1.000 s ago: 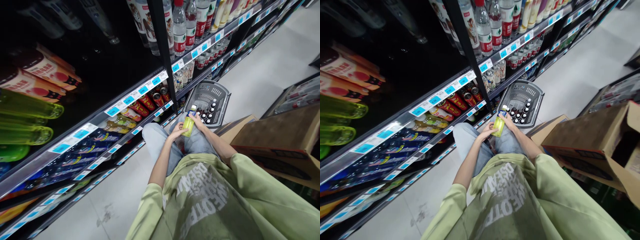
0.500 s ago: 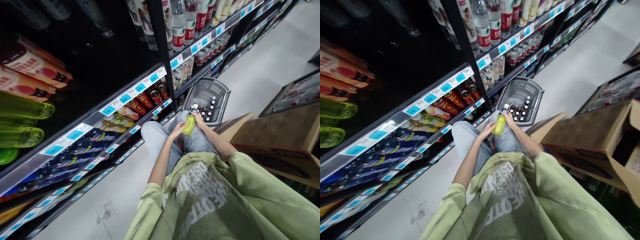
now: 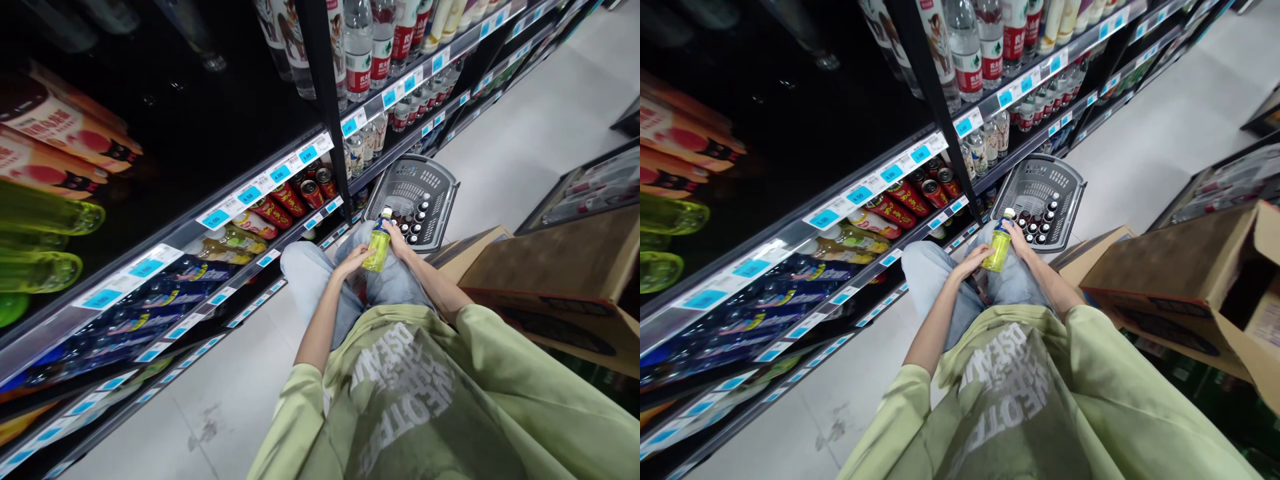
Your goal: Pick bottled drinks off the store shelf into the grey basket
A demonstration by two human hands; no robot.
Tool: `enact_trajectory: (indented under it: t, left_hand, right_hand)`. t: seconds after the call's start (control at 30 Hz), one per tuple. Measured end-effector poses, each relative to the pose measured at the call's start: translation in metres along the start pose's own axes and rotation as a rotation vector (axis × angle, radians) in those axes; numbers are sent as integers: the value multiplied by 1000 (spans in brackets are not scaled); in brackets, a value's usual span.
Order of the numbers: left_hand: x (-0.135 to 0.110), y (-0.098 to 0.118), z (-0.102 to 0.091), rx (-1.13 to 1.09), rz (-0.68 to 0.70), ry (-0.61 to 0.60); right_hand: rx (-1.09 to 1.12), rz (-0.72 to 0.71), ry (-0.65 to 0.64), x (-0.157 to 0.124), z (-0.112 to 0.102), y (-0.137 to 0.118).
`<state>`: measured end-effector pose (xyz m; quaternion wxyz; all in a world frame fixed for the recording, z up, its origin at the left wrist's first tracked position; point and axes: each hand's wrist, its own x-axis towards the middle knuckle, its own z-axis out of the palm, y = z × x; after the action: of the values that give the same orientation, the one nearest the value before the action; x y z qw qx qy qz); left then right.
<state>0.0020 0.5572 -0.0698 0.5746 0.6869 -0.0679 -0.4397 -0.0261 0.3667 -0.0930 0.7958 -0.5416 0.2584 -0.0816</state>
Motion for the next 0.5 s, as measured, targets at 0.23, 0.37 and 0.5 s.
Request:
enact_trajectory:
  t: [0.23,0.37,0.5]
  left_hand:
    - [2,-2,0,-92,-11,-23]
    - [-1,-1,1,-102,-2,-42]
    - [-5,1,0,11,57,-98]
  right_hand:
    - [5,-18,40,-6,4,-4]
    - [100,50,-25,-10,2,-11]
    - [160,159,-83,-14,7,-18]
